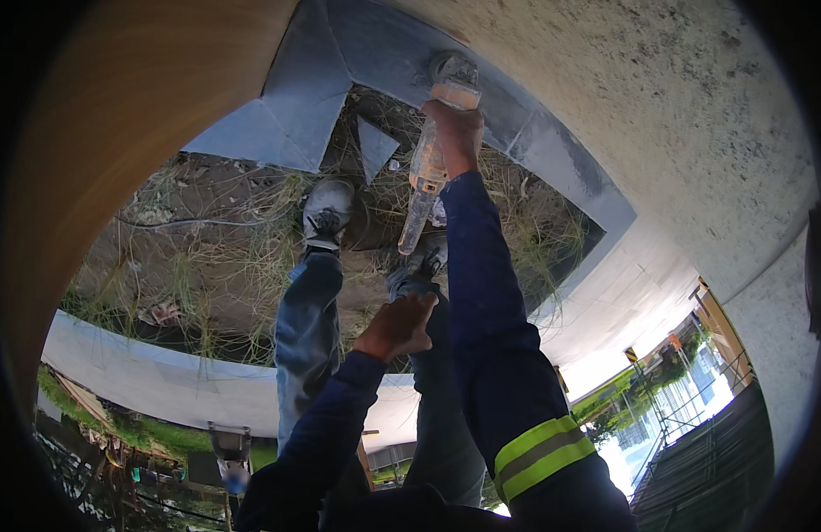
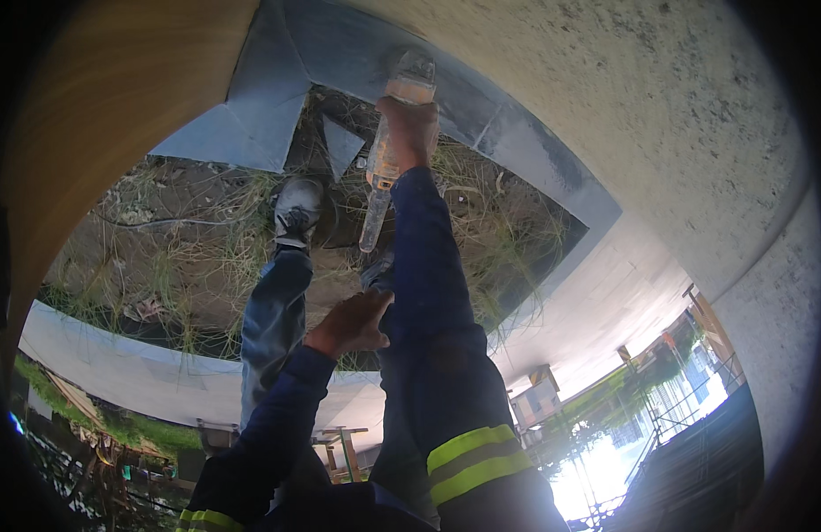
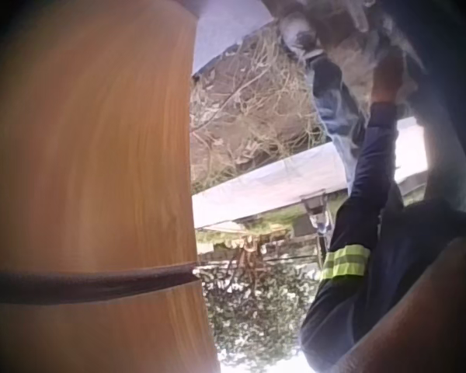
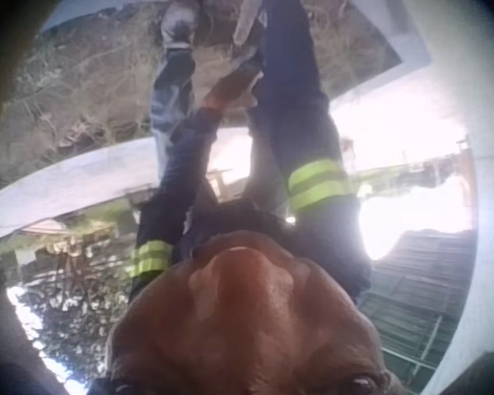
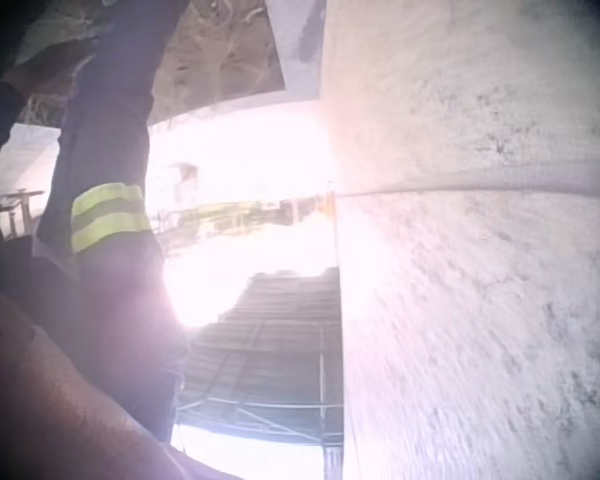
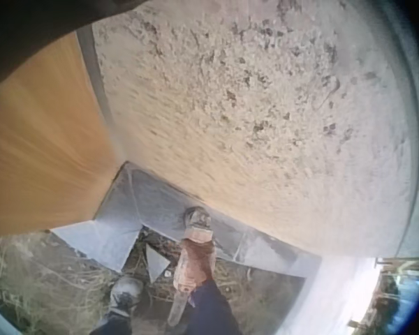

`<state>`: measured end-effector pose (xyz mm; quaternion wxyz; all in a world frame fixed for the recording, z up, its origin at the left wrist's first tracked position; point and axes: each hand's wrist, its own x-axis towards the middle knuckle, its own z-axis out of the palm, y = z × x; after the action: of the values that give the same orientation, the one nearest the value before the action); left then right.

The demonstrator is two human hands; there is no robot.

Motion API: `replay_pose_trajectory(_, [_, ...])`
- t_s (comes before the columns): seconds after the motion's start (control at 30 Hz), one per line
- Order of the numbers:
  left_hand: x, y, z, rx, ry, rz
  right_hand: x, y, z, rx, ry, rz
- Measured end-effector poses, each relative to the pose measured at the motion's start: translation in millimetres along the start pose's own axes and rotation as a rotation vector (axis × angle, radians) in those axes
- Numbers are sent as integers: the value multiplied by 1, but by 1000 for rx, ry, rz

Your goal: The person uses an angle grinder to smooth the edge of a concrete planter. They hold the tool with both hands and move it along the surface while kneeling. Another worker in a safety vest is visible nearby.

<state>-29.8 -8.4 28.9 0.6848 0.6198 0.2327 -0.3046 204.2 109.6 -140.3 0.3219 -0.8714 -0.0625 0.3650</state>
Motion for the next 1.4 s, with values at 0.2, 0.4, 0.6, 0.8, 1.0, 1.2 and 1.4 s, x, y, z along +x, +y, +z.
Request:
replay_pose_trajectory(0.2, [2,-8,10,37,25,20,-1,-28,39,-165,-12,-70])
replay_pose_trajectory(0.4, [1,-24,20,-8,133,89,-19,-63,68,-284,-142,-97])
replay_pose_trajectory(0.6, [-2,-1,0,4,26,-2,-12,-8,26,-133,-100,22])
replay_pose_trajectory(0.8, [0,-4,11,5,47,24,-13,4,20,-137,-43,24])
replay_pose_trajectory(1.0, [2,-37,38,-44,161,98,-37,-49,63,-248,-127,-64])
replay_pose_trajectory(1.2, [1,-17,16,-36,25,-2,-44,-25,42,-298,-82,33])
replay_pose_trajectory(1.4, [-5,1,3,20,-16,-11,-24,46,6,-30,5,6])
